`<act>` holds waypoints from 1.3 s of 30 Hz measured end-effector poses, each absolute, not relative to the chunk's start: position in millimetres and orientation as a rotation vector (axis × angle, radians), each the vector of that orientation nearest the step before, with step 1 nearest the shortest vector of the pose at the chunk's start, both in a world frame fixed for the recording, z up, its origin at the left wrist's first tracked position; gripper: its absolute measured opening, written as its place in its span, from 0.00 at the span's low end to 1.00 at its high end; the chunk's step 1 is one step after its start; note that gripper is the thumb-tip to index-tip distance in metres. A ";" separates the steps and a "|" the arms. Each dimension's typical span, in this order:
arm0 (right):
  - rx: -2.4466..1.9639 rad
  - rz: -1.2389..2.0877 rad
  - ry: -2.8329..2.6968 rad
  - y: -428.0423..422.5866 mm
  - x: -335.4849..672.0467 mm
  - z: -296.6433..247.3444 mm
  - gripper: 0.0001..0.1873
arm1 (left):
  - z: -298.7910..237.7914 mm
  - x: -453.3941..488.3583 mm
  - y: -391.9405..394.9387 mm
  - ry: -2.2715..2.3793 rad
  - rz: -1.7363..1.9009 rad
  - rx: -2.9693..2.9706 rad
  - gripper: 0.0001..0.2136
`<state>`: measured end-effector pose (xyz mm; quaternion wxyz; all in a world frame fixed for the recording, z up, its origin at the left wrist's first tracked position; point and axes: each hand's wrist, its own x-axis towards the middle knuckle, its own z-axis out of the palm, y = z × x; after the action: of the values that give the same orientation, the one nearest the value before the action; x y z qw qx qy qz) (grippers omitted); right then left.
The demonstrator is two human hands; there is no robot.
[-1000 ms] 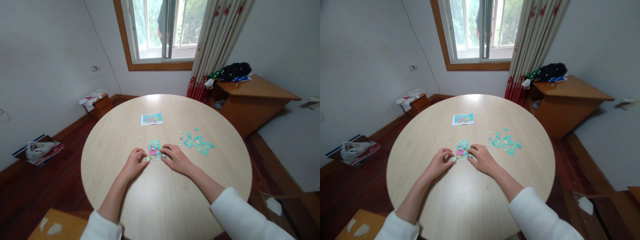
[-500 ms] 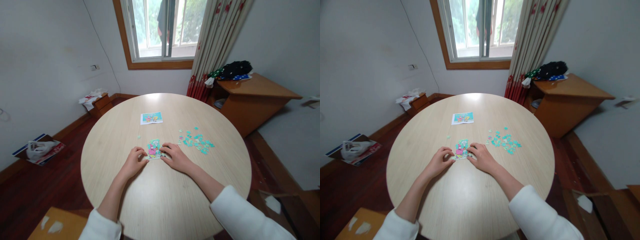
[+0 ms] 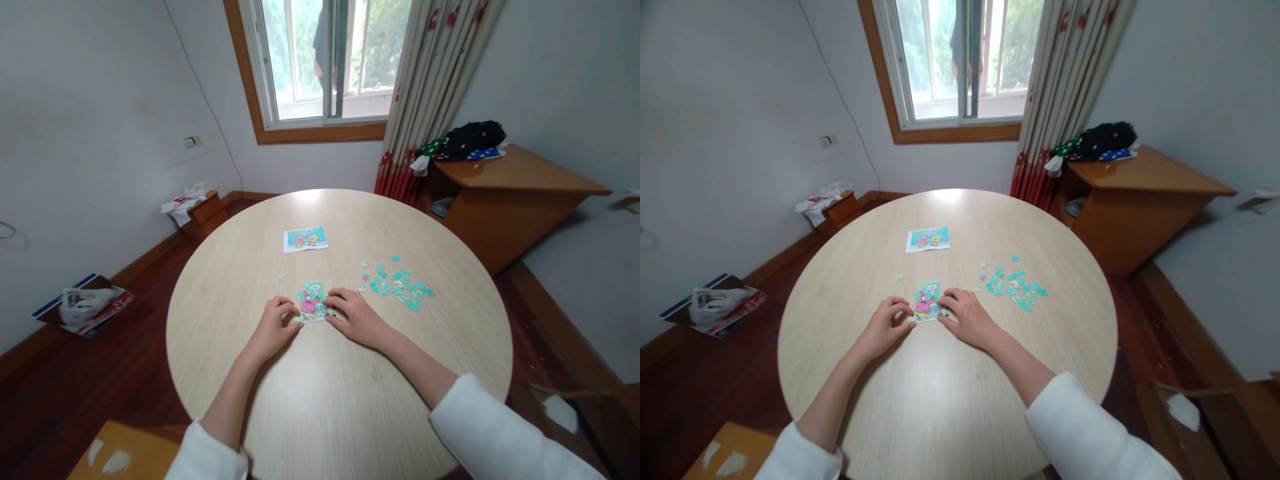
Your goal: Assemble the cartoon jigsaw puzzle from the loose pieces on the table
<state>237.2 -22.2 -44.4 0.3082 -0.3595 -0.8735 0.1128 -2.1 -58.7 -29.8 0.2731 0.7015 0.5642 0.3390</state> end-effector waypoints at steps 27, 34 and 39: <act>-0.979 0.562 -2.015 -12.2 239.2 -44.4 0.12 | -35.1 7.9 -59.8 1.546 1.061 1.943 0.11; -1.021 0.526 -1.859 -2.7 249.7 -39.6 0.15 | -37.8 6.8 -60.5 1.527 1.124 1.968 0.16; -1.027 0.525 -1.809 -2.0 252.8 -36.1 0.14 | -38.7 4.8 -59.1 1.579 1.199 1.990 0.19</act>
<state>252.8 -2.0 -36.1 0.4778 -0.4204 -0.7408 0.2148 4.8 -59.1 -38.7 0.1654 0.6987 0.5543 0.4209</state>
